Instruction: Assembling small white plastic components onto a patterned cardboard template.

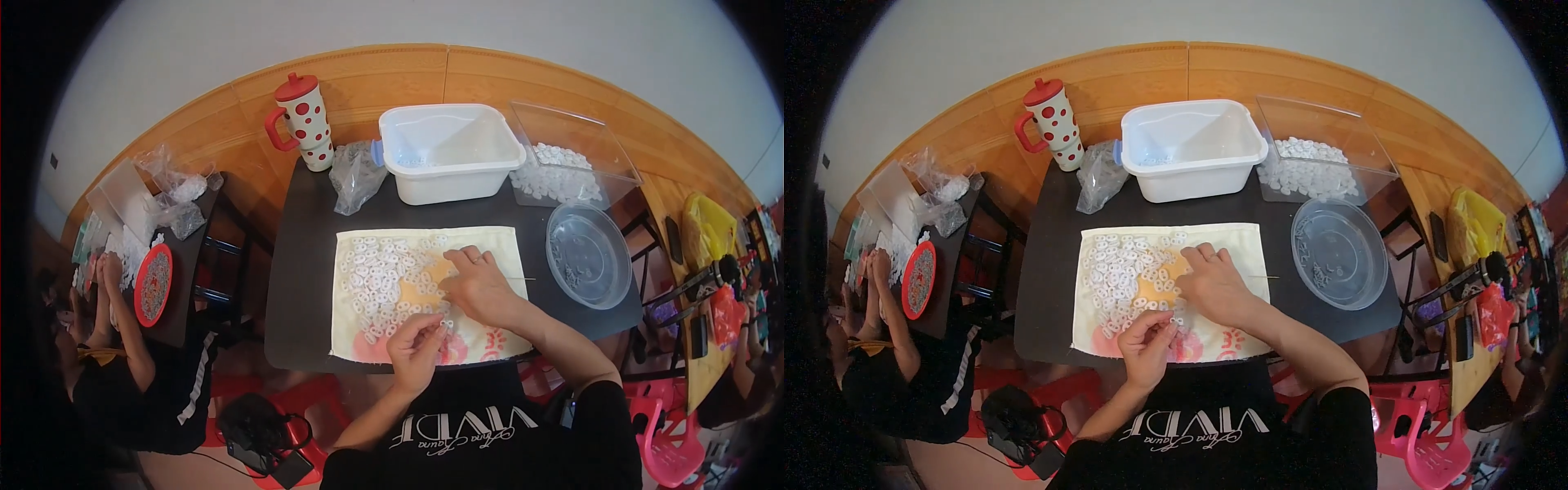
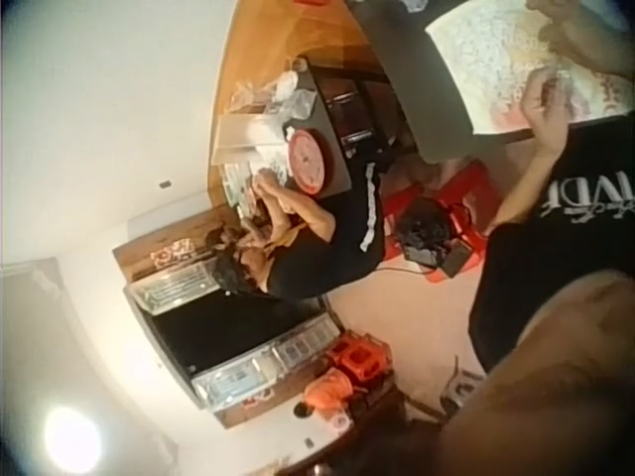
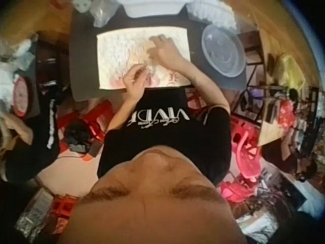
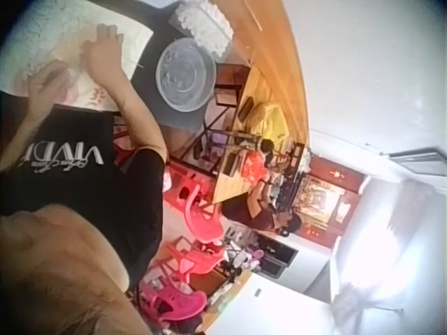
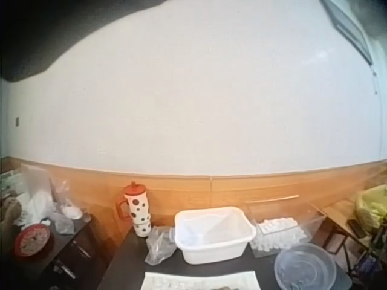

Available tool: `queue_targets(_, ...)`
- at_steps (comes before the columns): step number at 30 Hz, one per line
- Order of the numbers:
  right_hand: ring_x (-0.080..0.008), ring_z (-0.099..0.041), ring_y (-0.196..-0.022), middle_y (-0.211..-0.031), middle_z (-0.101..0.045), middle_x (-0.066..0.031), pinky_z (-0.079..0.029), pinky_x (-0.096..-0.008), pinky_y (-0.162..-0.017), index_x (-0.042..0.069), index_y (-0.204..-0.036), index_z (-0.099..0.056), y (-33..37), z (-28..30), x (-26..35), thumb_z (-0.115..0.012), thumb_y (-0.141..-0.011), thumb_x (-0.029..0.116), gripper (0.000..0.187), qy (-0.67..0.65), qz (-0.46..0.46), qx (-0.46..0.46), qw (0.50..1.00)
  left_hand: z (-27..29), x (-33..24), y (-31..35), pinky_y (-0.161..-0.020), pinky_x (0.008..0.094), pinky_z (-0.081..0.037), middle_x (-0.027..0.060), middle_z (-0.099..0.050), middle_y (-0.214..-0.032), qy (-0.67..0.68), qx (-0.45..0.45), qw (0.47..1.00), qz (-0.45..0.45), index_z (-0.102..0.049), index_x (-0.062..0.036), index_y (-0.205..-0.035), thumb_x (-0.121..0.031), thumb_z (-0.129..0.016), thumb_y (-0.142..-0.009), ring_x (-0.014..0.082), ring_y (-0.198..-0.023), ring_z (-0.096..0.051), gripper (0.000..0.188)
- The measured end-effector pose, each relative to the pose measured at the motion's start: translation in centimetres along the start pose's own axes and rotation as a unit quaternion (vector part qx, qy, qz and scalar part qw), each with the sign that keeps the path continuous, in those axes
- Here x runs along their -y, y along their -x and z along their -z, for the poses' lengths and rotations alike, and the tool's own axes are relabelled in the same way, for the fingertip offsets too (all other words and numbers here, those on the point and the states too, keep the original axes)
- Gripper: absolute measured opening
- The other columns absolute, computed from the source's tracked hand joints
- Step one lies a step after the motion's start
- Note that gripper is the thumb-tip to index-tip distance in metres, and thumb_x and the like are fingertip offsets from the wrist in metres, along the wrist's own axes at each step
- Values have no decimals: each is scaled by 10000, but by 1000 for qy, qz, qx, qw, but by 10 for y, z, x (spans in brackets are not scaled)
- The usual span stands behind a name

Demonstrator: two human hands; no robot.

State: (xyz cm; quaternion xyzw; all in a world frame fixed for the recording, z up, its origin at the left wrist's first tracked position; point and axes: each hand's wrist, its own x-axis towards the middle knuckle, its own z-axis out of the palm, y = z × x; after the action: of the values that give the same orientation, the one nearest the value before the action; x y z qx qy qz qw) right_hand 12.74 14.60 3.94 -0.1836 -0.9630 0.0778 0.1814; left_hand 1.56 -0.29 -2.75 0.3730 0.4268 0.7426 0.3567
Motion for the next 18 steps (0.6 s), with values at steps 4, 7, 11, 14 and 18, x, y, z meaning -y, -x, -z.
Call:
queue_targets(4, -326, -507, -1087, -1173, -563, -155, -399, -462, -859, 79, -888, -688, 0, -7, -2, -677, -742, 111, 150, -24, 4, 0, 1000, -1, -1, 1, -688, 212, -471, 52, -621, -939, 18, -1, 1000, 6, -651, 57, -1101, 101, -622, -901, 82, -768, -582, 206)
queue_targets(7, -313, -537, -1004, -1089, -596, -125, -430, -433, -820, 66, -857, -666, 8, -9, -5, -691, -734, 83, 127, -47, 25, -31, 998, 0, 0, 1, -688, 210, -471, 50, -622, -945, 22, -7, 1000, 16, -656, 53, -1098, 101, -625, -899, 82, -771, -585, 208)
queue_targets(11, -276, -563, -806, -904, -618, -72, -467, -378, -713, 39, -851, -652, 32, 1, -3, -692, -714, 49, 143, -75, 61, -98, 990, 1, -1, 1, -684, 210, -469, 44, -626, -936, 5, -13, 1000, 25, -666, 47, -1085, 102, -628, -893, 78, -764, -583, 203)
queue_targets(14, -259, -564, -771, -881, -616, -71, -465, -377, -676, 39, -869, -663, 51, 3, 7, -672, -687, 50, 183, -9, 66, -83, 994, -1, -1, -2, -662, 214, -471, 38, -631, -903, 12, -20, 999, 29, -673, 44, -1081, 107, -636, -879, 79, -742, -580, 215)
queue_targets(18, -263, -585, -805, -895, -626, -77, -473, -374, -689, 44, -903, -695, 62, 6, 16, -667, -668, 40, 237, 29, 63, -63, 996, 1, 2, -2, -631, 221, -475, 33, -635, -868, 4, -22, 999, 24, -680, 40, -1081, 108, -641, -873, 83, -697, -577, 222)
